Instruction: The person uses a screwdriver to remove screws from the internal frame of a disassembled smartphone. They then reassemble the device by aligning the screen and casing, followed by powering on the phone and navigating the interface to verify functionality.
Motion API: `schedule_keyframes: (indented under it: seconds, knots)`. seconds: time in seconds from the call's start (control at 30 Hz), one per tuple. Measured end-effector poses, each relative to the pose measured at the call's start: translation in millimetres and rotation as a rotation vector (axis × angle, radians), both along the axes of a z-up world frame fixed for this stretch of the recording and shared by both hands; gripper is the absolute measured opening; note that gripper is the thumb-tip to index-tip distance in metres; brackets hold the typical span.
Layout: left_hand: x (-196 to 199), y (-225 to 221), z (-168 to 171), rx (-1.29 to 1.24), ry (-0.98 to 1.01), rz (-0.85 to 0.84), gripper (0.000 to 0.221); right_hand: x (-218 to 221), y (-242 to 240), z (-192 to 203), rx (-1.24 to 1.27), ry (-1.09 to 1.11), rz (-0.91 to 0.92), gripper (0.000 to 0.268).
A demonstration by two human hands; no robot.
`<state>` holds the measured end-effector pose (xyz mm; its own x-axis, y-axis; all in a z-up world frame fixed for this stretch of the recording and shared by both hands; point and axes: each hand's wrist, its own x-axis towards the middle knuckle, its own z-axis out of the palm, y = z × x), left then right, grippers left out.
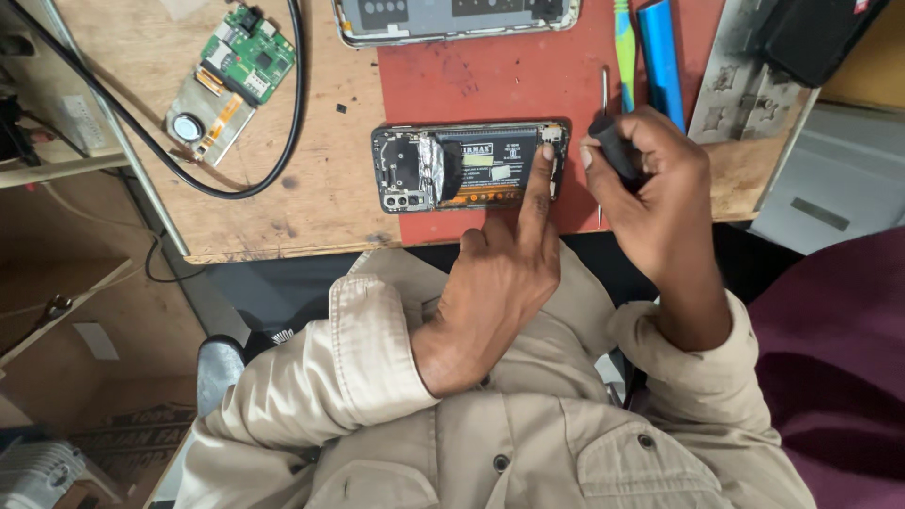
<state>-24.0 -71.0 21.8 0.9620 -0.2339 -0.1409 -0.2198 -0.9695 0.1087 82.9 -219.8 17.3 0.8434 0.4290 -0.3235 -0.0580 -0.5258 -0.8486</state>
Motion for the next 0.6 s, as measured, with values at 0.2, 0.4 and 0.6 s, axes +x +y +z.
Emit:
schedule_keyframes:
  seconds: [0.2, 0.4, 0.6]
  knots:
    - [-2.5, -0.5, -0.5, -0.067, 0.089, 0.015, 0.019, -1.4, 2.4, -0.7, -0.065, -0.159, 0.085, 0.01]
    - [-3.1, 0.0, -0.6, -0.075, 0.079, 0.036, 0.022, -7.5, 2.8, -14.2, -0.109, -0.36, 0.144, 0.017]
    - [-5.1, 2.7, -0.5, -0.094, 0.114, 0.012, 0.027, -9.1, -0.2, -20.0, -0.088, -0.362, 0.134, 0.017]
